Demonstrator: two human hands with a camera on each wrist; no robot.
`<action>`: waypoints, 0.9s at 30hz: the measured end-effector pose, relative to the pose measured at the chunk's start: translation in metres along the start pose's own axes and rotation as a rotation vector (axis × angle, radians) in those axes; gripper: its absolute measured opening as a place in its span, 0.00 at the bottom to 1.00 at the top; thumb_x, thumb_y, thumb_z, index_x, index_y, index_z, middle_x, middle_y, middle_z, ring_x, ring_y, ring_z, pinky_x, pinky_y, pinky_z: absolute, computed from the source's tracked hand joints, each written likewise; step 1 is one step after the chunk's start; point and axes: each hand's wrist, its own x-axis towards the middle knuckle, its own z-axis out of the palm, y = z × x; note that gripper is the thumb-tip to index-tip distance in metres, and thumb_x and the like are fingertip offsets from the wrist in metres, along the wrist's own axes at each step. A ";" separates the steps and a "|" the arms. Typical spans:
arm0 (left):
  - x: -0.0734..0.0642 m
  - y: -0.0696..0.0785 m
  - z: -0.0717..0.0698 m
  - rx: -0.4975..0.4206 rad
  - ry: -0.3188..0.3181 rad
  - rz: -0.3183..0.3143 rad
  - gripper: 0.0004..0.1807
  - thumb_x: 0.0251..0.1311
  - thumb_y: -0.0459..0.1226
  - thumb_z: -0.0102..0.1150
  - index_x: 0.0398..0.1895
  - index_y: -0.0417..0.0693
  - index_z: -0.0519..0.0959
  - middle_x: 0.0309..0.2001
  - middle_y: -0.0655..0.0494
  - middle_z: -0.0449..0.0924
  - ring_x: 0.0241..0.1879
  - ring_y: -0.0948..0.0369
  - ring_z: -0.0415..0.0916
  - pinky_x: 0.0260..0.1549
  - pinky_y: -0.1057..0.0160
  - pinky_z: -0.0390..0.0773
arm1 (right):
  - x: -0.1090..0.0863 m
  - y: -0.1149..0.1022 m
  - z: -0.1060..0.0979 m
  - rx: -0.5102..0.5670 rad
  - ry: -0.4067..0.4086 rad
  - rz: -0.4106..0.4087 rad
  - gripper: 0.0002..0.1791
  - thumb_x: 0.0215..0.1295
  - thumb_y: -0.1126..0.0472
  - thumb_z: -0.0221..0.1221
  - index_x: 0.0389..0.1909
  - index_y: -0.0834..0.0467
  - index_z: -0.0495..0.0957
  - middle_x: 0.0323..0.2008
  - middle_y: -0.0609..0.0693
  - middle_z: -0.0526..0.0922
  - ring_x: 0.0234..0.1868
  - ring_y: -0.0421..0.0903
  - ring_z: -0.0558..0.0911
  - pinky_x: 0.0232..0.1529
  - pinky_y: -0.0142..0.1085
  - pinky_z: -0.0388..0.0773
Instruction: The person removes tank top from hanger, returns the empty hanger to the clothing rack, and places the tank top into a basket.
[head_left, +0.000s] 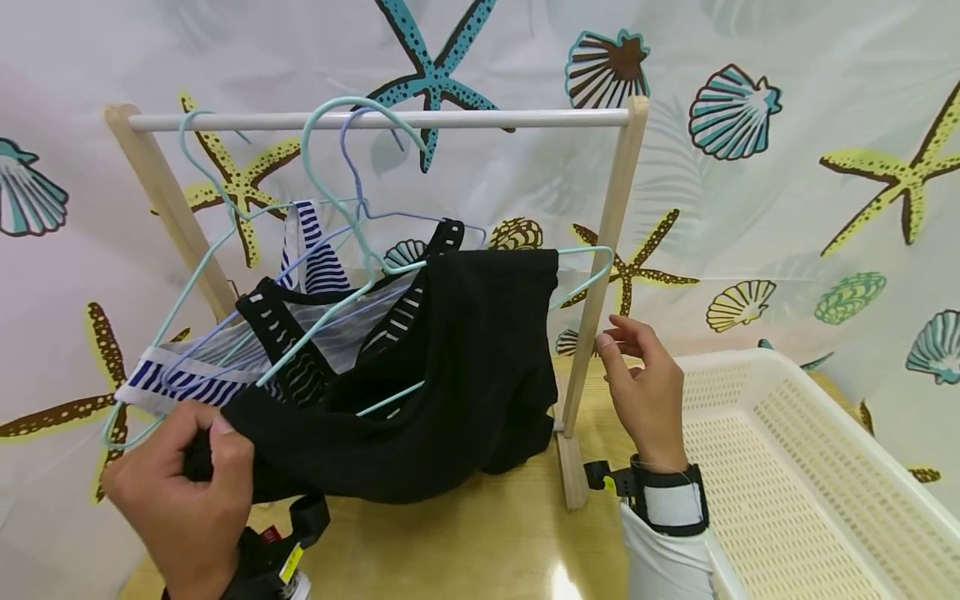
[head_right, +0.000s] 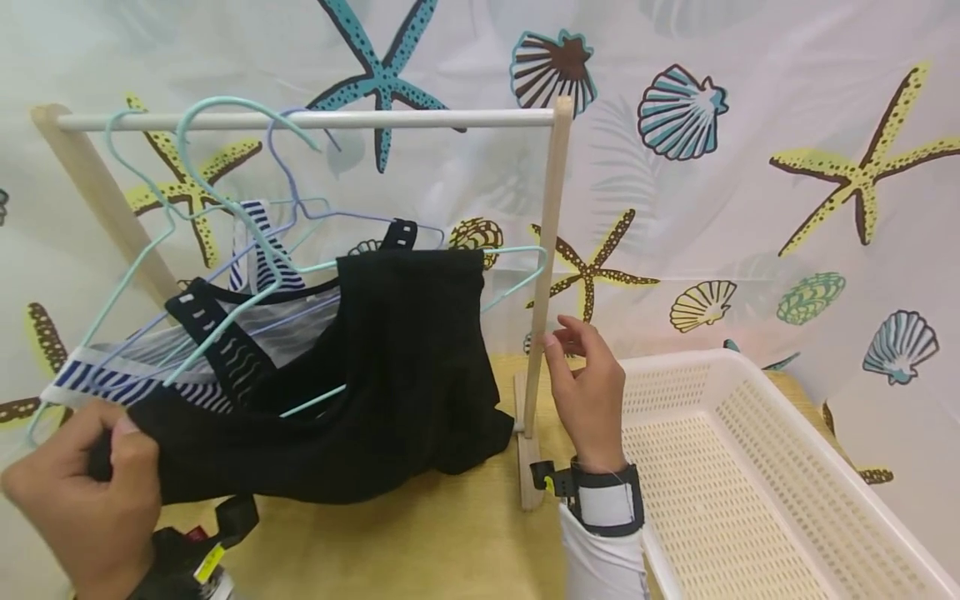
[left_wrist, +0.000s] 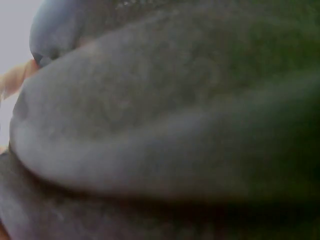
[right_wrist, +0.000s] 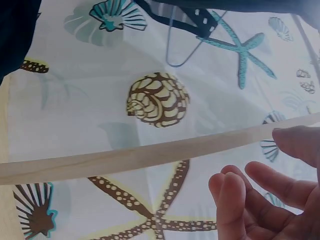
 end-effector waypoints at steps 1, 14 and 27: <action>-0.001 0.001 -0.001 -0.008 -0.002 -0.003 0.11 0.48 0.29 0.46 0.11 0.34 0.67 0.11 0.62 0.54 0.14 0.73 0.49 0.16 0.70 0.42 | -0.002 -0.002 -0.002 0.010 0.008 -0.005 0.18 0.69 0.56 0.57 0.57 0.57 0.76 0.44 0.52 0.83 0.44 0.45 0.81 0.27 0.22 0.73; -0.008 0.013 -0.002 -0.063 -0.060 0.074 0.10 0.45 0.30 0.47 0.10 0.38 0.67 0.11 0.60 0.54 0.12 0.71 0.49 0.13 0.73 0.44 | -0.026 -0.044 -0.030 0.164 0.067 -0.026 0.19 0.71 0.58 0.54 0.62 0.53 0.72 0.47 0.52 0.81 0.45 0.39 0.79 0.31 0.27 0.78; -0.020 0.027 -0.029 -0.013 -0.191 0.010 0.09 0.48 0.28 0.50 0.14 0.41 0.71 0.12 0.61 0.59 0.11 0.72 0.53 0.09 0.72 0.49 | -0.052 -0.076 -0.053 0.396 0.090 0.012 0.33 0.63 0.67 0.60 0.69 0.53 0.61 0.55 0.56 0.74 0.55 0.51 0.74 0.47 0.29 0.74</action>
